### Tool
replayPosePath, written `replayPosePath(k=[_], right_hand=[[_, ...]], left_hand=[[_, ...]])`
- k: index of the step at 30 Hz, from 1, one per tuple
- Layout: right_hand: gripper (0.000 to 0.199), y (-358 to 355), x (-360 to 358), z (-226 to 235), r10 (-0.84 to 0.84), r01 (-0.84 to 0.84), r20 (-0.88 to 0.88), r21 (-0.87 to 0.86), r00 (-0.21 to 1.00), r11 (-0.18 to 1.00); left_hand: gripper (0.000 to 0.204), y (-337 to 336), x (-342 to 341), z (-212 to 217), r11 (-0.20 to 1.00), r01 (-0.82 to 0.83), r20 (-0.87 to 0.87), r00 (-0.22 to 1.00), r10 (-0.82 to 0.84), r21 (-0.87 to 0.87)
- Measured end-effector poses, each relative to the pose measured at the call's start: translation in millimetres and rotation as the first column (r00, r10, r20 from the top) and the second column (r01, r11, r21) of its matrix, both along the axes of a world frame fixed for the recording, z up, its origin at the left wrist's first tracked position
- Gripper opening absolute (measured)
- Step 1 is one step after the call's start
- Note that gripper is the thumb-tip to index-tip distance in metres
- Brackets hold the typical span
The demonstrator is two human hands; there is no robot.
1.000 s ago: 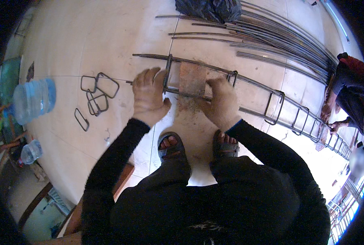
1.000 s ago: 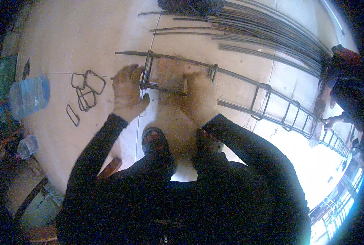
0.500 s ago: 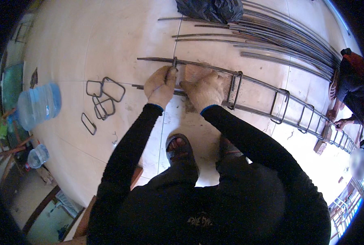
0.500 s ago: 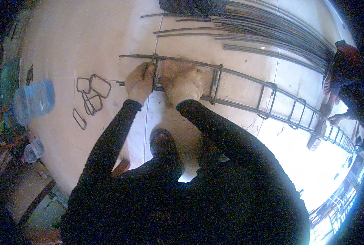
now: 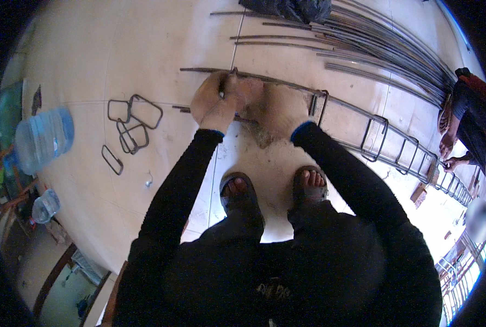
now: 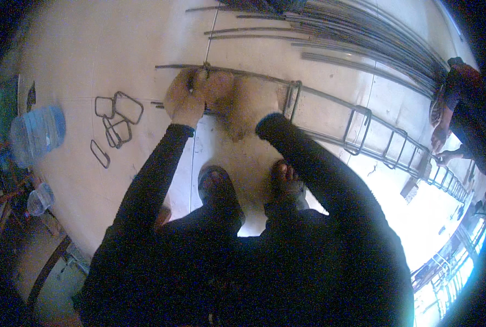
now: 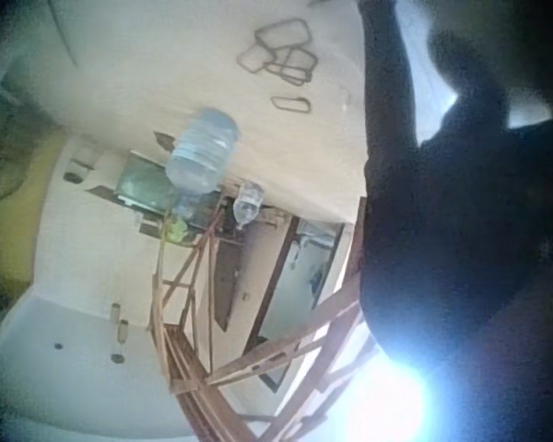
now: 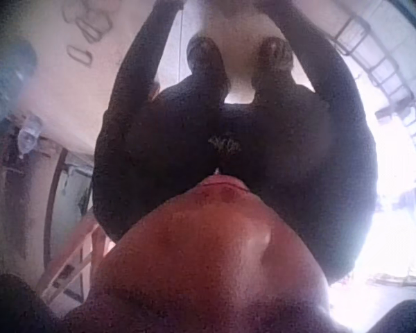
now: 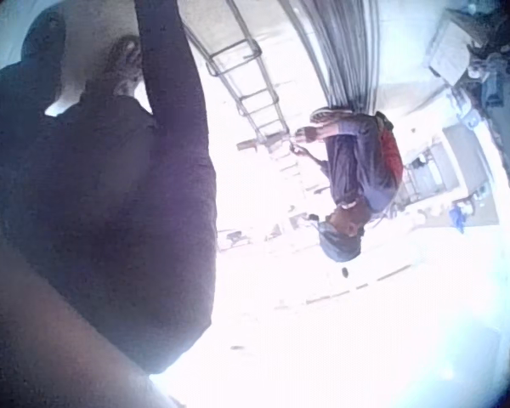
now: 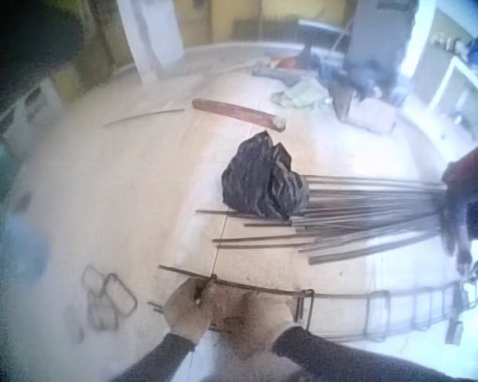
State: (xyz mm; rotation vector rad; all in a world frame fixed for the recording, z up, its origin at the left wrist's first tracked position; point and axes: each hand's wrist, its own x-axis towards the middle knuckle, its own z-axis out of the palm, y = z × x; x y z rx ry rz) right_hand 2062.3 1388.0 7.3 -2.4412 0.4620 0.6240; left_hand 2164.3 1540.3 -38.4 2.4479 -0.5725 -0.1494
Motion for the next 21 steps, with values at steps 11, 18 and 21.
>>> replayPosePath(k=[11, 18, 21], right_hand=[[0.059, 20, -73, 7, -0.241, 0.241, 0.043, 0.001, 0.970, 0.971], [0.044, -33, -63, -36, 0.193, -0.206, 0.101, 0.134, 0.976, 0.969], [0.039, -34, -59, -32, 0.203, -0.212, 0.090, 0.104, 0.975, 0.972]], left_hand=[[0.046, 0, 18, 10, 0.963, 0.247, -0.225, 0.950, -0.219, 0.106], [0.044, 8, 28, -15, 0.940, 0.339, -0.308, 0.891, -0.333, -0.036], [0.040, 11, 40, -23, 0.912, 0.408, -0.271, 0.883, -0.384, 0.038]])
